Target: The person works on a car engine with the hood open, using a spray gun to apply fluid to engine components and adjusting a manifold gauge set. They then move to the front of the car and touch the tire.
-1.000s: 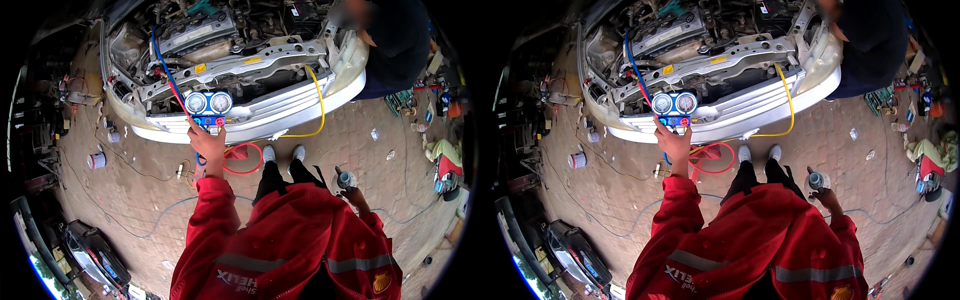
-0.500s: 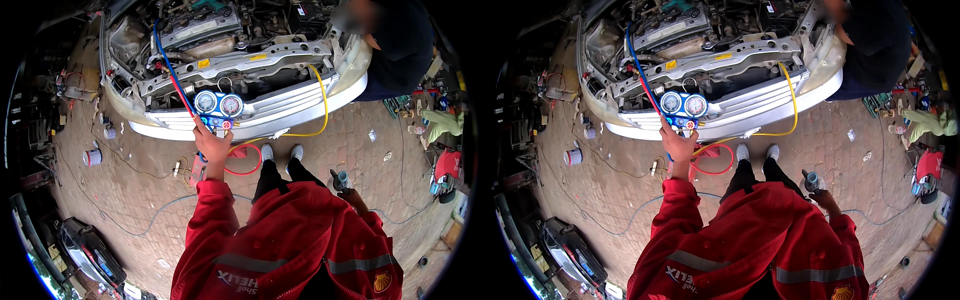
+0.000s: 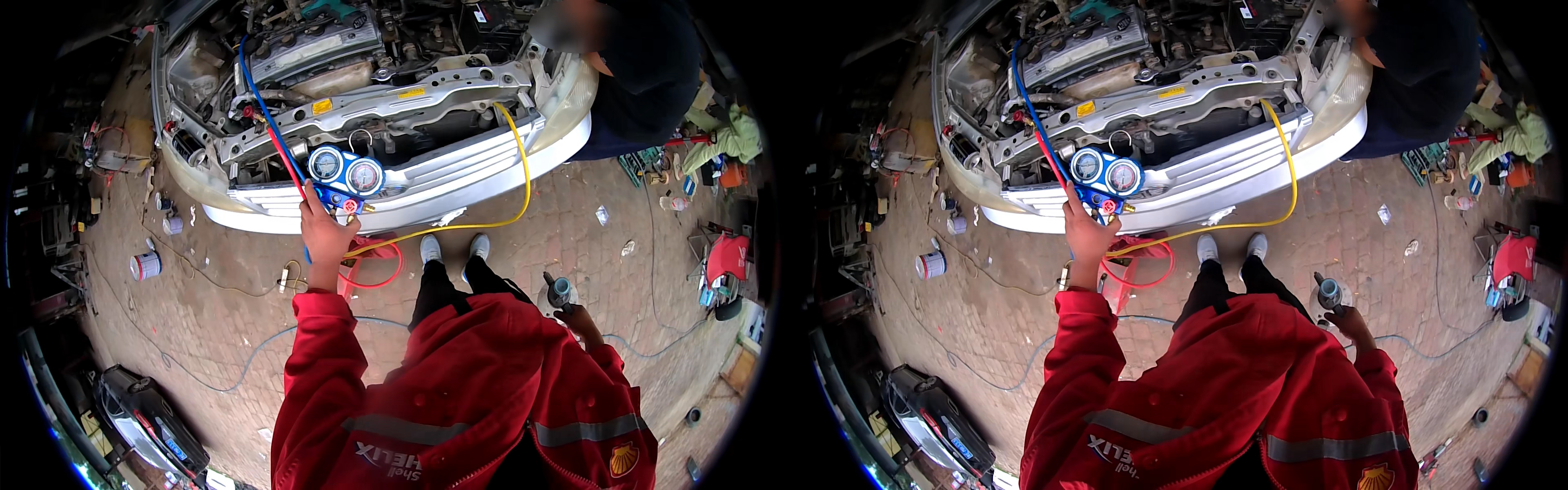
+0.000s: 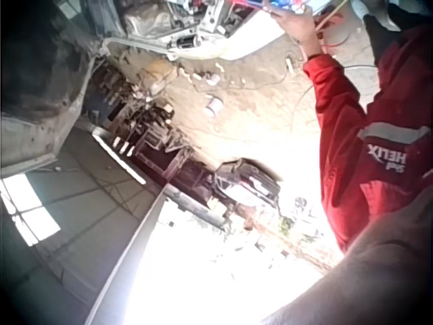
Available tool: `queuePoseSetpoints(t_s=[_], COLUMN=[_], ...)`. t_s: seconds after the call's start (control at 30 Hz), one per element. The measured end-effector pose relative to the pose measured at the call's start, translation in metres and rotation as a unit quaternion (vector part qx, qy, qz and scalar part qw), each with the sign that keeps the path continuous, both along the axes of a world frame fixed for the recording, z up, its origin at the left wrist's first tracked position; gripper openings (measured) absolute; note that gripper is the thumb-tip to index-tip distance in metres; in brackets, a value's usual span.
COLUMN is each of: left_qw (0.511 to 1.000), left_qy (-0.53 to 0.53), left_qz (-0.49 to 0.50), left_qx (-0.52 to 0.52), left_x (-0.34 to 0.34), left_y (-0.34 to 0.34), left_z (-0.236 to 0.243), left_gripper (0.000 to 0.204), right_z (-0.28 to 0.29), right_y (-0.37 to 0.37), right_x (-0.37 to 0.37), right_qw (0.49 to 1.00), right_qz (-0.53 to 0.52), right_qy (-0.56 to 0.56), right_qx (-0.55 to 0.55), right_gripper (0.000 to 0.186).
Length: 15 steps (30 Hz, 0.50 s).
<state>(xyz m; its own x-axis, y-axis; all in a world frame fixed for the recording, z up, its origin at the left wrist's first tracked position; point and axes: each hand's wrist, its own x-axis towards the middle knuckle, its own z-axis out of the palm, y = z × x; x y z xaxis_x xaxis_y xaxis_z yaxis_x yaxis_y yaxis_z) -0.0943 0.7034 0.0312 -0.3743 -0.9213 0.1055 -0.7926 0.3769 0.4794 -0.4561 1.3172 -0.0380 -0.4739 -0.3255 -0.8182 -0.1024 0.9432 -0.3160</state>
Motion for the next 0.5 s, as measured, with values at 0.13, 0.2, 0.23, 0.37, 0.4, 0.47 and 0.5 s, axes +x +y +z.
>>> queuePoseSetpoints(t_s=[0.13,0.2,0.23,0.37,0.4,0.47,0.5], left_qw=[0.997,0.996,0.995,0.99,0.988,0.985,0.982], left_qy=[-0.037,-0.055,-0.062,-0.094,-0.099,-0.105,-0.109], left_qz=[-0.051,-0.064,-0.069,-0.077,-0.08,-0.091,-0.098], left_qx=[-0.035,-0.033,-0.042,-0.073,-0.084,-0.1,-0.119], left_x=[0.011,0.015,0.017,0.018,0.019,0.021,0.021], left_y=[-0.02,-0.029,-0.033,-0.037,-0.038,-0.042,-0.044], left_z=[0.003,0.006,0.006,0.014,0.015,0.018,0.017], left_gripper=[0.126,0.125,0.126,0.125,0.125,0.124,0.123], right_z=[0.016,0.02,0.023,0.036,0.032,0.025,0.023], right_y=[-0.006,-0.005,-0.005,-0.011,-0.003,0.011,0.017], right_x=[-0.003,-0.001,0.0,0.015,0.019,0.023,0.025], right_qw=[0.997,0.996,0.996,0.994,0.994,0.995,0.995], right_qz=[-0.058,-0.074,-0.081,-0.105,-0.103,-0.099,-0.096], right_qy=[-0.018,-0.02,-0.02,-0.02,-0.018,-0.017,-0.019], right_qx=[0.043,0.038,0.036,-0.006,-0.019,-0.011,0.011], right_gripper=[0.037,0.036,0.036,0.032,0.031,0.029,0.029])
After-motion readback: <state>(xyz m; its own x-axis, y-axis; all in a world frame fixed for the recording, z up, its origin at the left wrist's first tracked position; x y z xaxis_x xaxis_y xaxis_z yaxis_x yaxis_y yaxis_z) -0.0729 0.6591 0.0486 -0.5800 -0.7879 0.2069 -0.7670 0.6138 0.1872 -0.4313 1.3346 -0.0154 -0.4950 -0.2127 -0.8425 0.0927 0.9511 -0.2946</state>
